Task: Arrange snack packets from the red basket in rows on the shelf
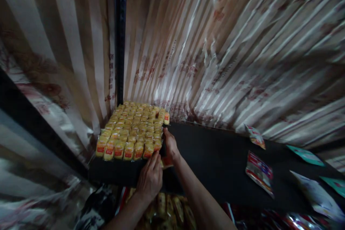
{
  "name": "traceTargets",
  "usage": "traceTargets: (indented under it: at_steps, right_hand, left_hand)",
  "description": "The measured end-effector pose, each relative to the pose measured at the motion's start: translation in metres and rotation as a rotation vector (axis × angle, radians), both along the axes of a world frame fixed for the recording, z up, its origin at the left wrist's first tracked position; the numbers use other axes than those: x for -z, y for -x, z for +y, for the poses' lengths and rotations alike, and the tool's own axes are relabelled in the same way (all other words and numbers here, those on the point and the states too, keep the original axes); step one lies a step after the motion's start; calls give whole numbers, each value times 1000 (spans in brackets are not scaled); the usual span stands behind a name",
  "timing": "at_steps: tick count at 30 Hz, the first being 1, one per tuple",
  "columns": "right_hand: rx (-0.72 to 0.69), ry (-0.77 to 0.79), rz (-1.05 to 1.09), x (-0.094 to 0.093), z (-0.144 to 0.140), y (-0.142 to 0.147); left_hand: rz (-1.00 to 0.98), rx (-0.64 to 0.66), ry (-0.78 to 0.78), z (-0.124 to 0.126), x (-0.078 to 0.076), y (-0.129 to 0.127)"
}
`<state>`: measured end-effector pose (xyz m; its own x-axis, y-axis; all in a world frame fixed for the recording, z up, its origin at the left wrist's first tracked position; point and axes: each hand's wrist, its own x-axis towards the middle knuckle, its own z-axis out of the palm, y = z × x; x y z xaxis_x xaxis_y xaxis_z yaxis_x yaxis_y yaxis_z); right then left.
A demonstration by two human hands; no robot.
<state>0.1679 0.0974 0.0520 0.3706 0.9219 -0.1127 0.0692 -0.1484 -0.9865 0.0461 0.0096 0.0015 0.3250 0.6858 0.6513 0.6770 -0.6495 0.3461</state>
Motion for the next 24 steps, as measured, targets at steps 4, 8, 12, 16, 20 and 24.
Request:
traceTargets:
  at_steps: [4,8,12,16,20,24]
  right_hand:
    - [11,-6,78,4,4,-6]
    - [68,-110,271,9,19,-4]
    - [41,-88,332,12,31,6]
    - [32,-88,339,13,32,7]
    - [118,-178,412,12,34,2]
    - [132,-126,485,13,43,2]
  left_hand:
    - [-2,3,27,0,0,0]
    - [21,0,9,0,2,-1]
    - [31,-8,11,1,4,-2]
    - [60,-1,39,1,4,-2]
    - [104,-2,66,1,3,-1]
    - [113,11,70,1,3,0]
